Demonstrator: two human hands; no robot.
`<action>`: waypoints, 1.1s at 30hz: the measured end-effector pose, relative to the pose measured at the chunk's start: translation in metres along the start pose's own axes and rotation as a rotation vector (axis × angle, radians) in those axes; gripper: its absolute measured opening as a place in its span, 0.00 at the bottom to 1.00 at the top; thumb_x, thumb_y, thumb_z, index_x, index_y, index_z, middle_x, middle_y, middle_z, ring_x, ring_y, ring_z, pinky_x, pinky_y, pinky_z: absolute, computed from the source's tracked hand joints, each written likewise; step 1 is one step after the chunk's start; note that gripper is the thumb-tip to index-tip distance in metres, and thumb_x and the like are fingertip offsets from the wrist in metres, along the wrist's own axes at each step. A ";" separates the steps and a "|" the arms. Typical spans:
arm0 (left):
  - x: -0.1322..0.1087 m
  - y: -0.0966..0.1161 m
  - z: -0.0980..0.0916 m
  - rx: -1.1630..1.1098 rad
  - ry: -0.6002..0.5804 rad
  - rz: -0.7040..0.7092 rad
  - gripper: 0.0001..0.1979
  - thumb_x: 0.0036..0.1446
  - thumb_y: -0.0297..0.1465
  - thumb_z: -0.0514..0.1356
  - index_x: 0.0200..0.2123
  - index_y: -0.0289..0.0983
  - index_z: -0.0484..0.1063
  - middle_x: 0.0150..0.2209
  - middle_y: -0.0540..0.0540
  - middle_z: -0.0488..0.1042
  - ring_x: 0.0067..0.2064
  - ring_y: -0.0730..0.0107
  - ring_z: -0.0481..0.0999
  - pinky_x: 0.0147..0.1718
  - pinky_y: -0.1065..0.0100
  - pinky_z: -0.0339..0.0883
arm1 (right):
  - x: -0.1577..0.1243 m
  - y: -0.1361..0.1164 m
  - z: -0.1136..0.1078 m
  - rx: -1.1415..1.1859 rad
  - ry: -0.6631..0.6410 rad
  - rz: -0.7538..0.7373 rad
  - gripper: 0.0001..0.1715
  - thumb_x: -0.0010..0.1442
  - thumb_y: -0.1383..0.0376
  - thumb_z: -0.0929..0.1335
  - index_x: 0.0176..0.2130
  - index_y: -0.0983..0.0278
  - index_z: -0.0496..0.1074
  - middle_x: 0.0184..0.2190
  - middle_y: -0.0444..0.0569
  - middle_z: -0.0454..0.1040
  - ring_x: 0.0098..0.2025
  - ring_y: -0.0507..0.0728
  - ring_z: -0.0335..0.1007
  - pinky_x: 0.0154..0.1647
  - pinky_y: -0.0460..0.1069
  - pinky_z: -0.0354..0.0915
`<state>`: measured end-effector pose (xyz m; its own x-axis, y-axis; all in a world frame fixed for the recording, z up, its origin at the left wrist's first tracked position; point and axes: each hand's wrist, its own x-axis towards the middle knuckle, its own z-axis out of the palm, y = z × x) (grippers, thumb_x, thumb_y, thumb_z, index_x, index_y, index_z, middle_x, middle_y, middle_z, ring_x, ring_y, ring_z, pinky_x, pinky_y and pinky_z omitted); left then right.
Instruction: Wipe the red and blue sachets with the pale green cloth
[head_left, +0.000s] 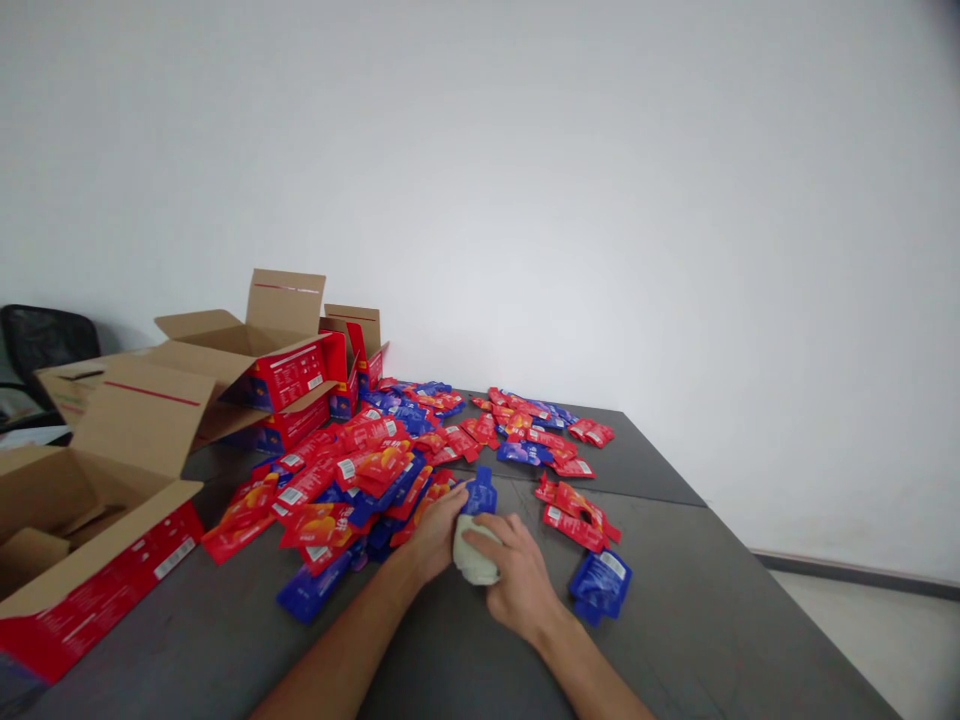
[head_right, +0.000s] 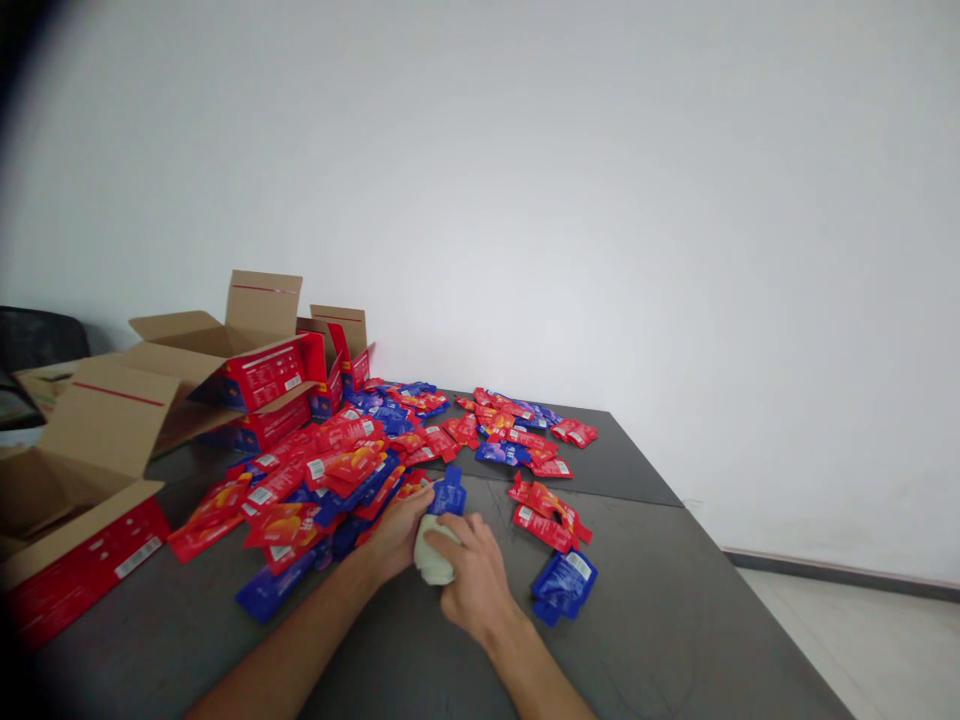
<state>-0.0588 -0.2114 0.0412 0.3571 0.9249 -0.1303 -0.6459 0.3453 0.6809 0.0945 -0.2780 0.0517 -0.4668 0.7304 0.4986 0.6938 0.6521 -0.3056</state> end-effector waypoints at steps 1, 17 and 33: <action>-0.002 0.000 0.002 0.007 -0.036 -0.043 0.15 0.58 0.36 0.64 0.46 0.35 0.74 0.35 0.44 0.79 0.34 0.65 0.78 0.35 0.67 0.68 | 0.000 0.001 0.000 -0.015 0.019 0.019 0.44 0.41 0.77 0.65 0.56 0.53 0.73 0.58 0.48 0.70 0.51 0.63 0.65 0.51 0.57 0.63; -0.003 -0.002 0.013 0.052 -0.075 -0.032 0.21 0.58 0.43 0.60 0.50 0.36 0.73 0.38 0.43 0.80 0.39 0.61 0.79 0.40 0.64 0.69 | 0.002 -0.004 -0.006 -0.048 0.026 0.032 0.45 0.36 0.77 0.65 0.53 0.54 0.75 0.58 0.46 0.70 0.48 0.63 0.64 0.48 0.56 0.63; -0.002 0.008 -0.001 0.210 0.194 0.241 0.18 0.41 0.25 0.62 0.39 0.36 0.74 0.31 0.50 0.77 0.31 0.70 0.75 0.33 0.69 0.65 | 0.001 0.025 -0.003 0.197 0.435 0.162 0.39 0.50 0.79 0.63 0.57 0.55 0.72 0.57 0.52 0.70 0.58 0.62 0.67 0.59 0.60 0.65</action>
<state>-0.0657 -0.2097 0.0460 0.0643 0.9955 -0.0691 -0.5361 0.0929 0.8390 0.1125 -0.2613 0.0469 -0.0609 0.7007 0.7109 0.6021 0.5938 -0.5338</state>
